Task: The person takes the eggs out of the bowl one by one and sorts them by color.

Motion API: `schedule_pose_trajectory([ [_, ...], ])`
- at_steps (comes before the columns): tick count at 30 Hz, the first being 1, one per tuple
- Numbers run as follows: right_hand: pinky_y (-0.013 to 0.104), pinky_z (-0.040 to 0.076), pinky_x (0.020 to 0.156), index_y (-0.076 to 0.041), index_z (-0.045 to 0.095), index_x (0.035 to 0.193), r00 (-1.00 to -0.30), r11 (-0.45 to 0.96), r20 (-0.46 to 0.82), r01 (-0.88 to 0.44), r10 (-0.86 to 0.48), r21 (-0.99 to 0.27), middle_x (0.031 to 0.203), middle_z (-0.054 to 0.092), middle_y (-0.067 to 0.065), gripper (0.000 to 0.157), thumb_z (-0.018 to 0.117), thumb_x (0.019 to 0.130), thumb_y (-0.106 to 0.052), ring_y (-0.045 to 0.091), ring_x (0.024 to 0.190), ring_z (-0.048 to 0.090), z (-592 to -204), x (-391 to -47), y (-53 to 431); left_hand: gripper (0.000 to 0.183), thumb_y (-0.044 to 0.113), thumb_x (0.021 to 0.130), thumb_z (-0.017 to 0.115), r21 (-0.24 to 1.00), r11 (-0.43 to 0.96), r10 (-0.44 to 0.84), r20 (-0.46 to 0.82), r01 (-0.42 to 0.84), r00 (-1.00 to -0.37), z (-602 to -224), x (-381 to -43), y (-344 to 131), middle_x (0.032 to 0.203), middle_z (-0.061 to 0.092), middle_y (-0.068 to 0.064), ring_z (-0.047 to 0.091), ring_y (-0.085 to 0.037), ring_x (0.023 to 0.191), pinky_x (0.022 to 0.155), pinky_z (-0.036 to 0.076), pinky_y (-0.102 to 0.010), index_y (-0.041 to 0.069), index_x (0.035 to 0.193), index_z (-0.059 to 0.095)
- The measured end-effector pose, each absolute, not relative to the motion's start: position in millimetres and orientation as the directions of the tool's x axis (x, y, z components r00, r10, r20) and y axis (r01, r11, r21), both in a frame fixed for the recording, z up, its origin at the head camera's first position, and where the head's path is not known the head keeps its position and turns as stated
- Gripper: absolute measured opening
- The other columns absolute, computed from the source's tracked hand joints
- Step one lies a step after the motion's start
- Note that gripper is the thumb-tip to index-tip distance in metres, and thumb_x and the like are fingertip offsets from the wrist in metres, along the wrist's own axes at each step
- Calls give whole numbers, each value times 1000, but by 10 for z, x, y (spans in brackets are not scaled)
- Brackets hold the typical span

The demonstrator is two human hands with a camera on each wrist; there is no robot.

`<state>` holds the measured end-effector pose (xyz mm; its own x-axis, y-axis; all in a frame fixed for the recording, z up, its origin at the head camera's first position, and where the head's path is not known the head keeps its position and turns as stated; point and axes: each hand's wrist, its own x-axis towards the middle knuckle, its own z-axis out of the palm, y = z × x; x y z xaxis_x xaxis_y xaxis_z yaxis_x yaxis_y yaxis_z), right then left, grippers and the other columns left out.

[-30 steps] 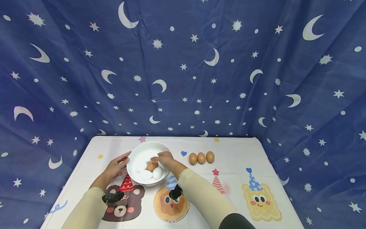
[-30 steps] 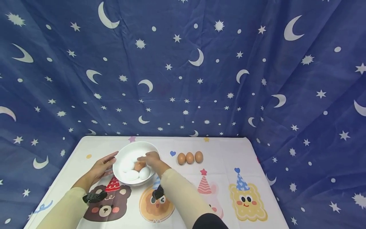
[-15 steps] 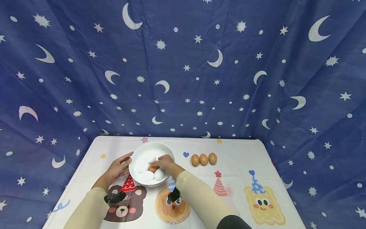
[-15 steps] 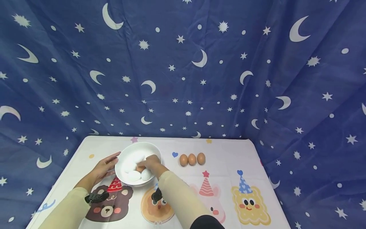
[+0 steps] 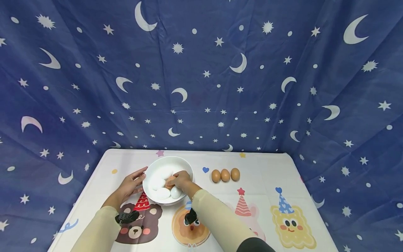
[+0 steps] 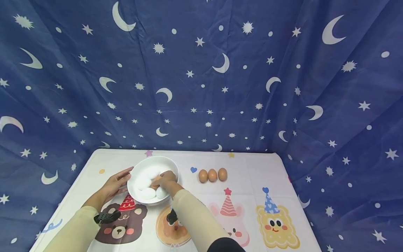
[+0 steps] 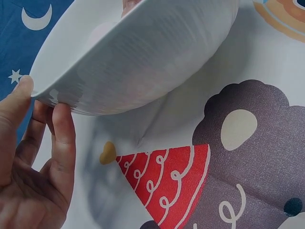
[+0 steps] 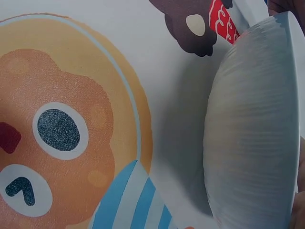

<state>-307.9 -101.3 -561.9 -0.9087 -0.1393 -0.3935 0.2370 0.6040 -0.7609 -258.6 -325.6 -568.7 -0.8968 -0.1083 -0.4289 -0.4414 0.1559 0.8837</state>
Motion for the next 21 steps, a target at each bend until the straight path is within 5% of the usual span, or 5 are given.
schedule_pose_trajectory([
  [21,26,59,72,-9,75,104,-914,596,-385,239,-127,-767,97,68,4,38,89,72,-23,15,85,63,-5591,-3043,-1013,57,34,102,54,884,152,-104,-430,-441,-897,-5680,-2566,-3250,146,34,-16,59,-18,111,84,59,-25,21,154,35],
])
